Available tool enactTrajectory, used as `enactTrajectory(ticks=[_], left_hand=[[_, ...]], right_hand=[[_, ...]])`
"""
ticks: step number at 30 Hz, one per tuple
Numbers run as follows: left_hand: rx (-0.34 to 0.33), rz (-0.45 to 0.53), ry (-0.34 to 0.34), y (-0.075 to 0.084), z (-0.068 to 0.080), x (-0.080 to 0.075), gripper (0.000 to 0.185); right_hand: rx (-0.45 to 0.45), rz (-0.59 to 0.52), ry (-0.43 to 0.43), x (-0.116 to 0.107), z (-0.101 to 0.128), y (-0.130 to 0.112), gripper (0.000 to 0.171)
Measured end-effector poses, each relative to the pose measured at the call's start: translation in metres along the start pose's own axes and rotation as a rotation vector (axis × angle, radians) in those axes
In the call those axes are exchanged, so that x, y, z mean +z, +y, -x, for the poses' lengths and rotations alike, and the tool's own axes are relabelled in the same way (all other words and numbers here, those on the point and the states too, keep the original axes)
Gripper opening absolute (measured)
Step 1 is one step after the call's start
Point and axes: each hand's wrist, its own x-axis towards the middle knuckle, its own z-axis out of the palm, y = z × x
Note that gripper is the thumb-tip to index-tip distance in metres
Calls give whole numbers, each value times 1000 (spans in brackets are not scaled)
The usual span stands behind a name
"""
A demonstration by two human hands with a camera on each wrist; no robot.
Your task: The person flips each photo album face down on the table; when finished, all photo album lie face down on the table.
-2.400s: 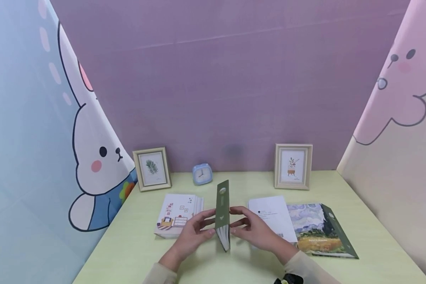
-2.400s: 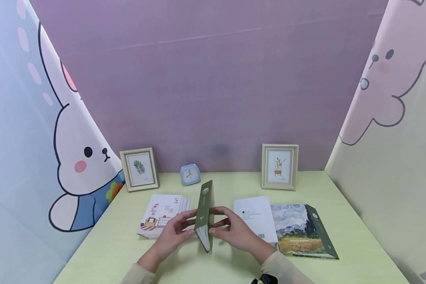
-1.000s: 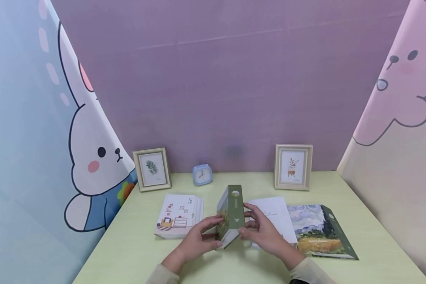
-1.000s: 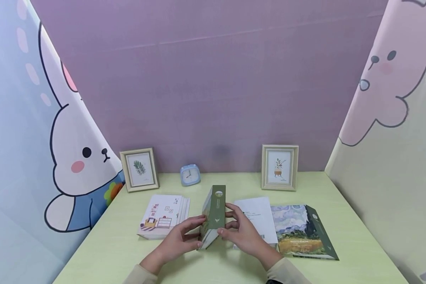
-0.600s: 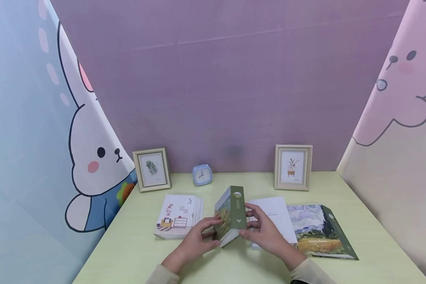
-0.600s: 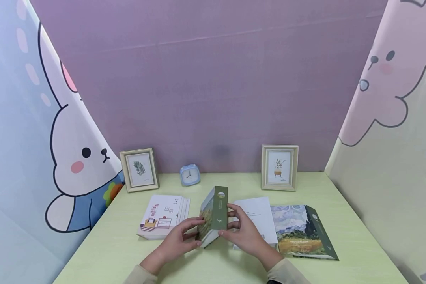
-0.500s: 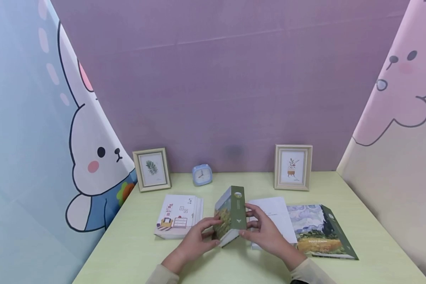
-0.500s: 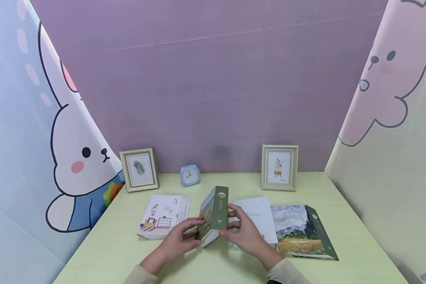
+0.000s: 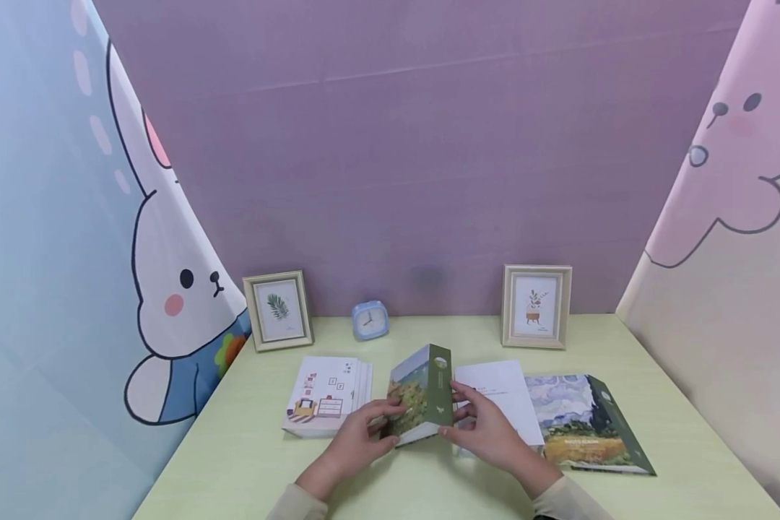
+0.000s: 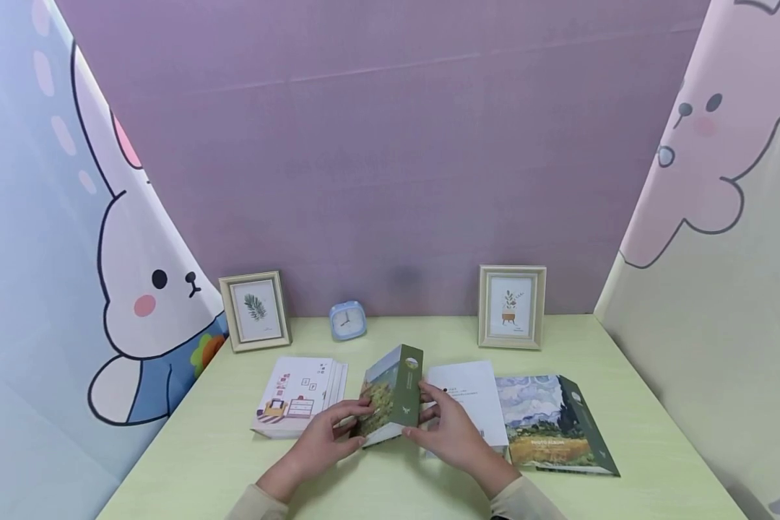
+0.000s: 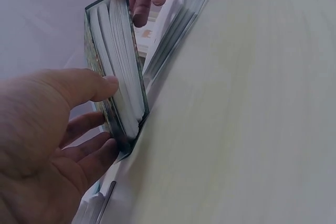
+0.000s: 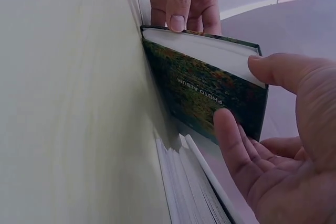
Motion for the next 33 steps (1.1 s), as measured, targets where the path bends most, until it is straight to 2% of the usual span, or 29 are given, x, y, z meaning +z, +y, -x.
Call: enactTrajectory(ticks=[11, 18, 33], left_hand=[[-11, -65, 11, -1, 0, 0, 44], [9, -95, 14, 3, -1, -1, 41], [-36, -161, 32, 2, 2, -7, 39]], right_hand=[[-38, 244, 17, -2, -1, 7, 83], [-82, 370, 41, -1, -1, 13, 73], [-111, 442, 37, 4, 1, 12, 70]])
